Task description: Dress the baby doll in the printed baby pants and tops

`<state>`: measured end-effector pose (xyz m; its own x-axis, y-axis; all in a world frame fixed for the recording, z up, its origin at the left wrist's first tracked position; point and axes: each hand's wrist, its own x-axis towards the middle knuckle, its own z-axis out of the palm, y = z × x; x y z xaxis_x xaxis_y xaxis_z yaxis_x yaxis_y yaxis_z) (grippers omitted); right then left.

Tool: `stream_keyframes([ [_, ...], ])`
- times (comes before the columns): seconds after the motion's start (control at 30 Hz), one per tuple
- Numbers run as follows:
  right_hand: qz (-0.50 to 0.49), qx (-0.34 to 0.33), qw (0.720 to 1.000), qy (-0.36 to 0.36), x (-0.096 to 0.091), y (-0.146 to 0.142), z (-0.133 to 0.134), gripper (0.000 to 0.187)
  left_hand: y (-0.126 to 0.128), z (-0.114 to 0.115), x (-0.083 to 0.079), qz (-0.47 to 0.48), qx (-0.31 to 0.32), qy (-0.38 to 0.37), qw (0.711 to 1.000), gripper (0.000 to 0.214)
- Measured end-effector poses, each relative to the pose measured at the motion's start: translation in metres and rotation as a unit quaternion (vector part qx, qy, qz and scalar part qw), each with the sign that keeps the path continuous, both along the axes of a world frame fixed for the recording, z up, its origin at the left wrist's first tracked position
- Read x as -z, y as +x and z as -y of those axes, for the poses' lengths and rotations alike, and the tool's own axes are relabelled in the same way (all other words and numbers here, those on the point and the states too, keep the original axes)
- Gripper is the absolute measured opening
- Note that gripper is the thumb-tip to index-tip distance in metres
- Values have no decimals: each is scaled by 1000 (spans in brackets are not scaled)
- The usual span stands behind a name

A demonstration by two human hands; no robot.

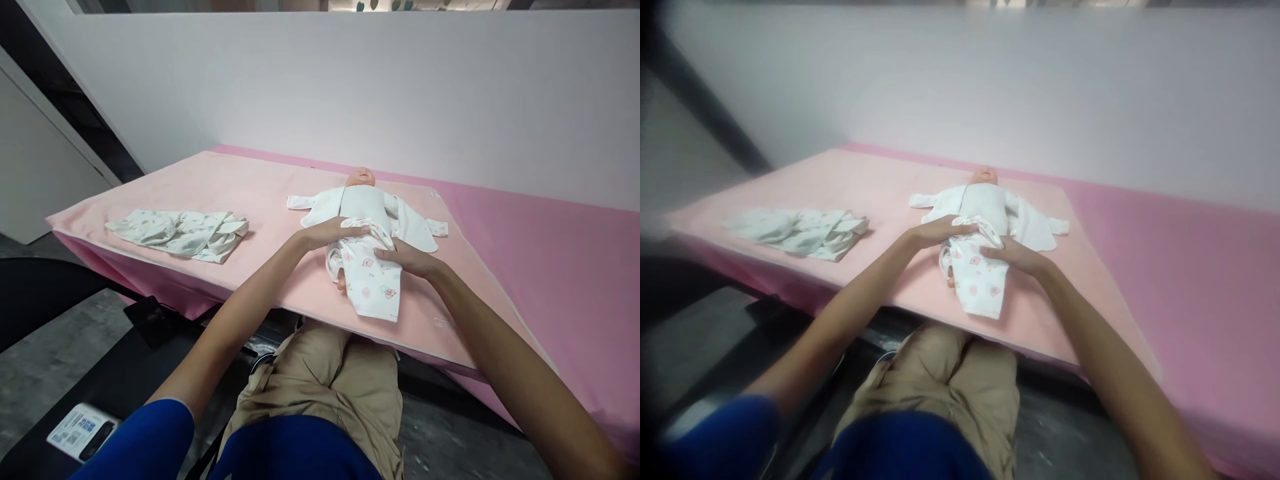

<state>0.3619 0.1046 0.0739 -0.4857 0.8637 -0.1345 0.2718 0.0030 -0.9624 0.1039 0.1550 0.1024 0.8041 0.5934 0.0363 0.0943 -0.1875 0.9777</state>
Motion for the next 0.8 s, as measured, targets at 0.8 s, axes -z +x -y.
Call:
stream_keyframes([
  [0.8, -156, 44, 987, 1, -1, -13, 8, 66, -7, 10, 18, 2, 42, -52, 998, 78],
])
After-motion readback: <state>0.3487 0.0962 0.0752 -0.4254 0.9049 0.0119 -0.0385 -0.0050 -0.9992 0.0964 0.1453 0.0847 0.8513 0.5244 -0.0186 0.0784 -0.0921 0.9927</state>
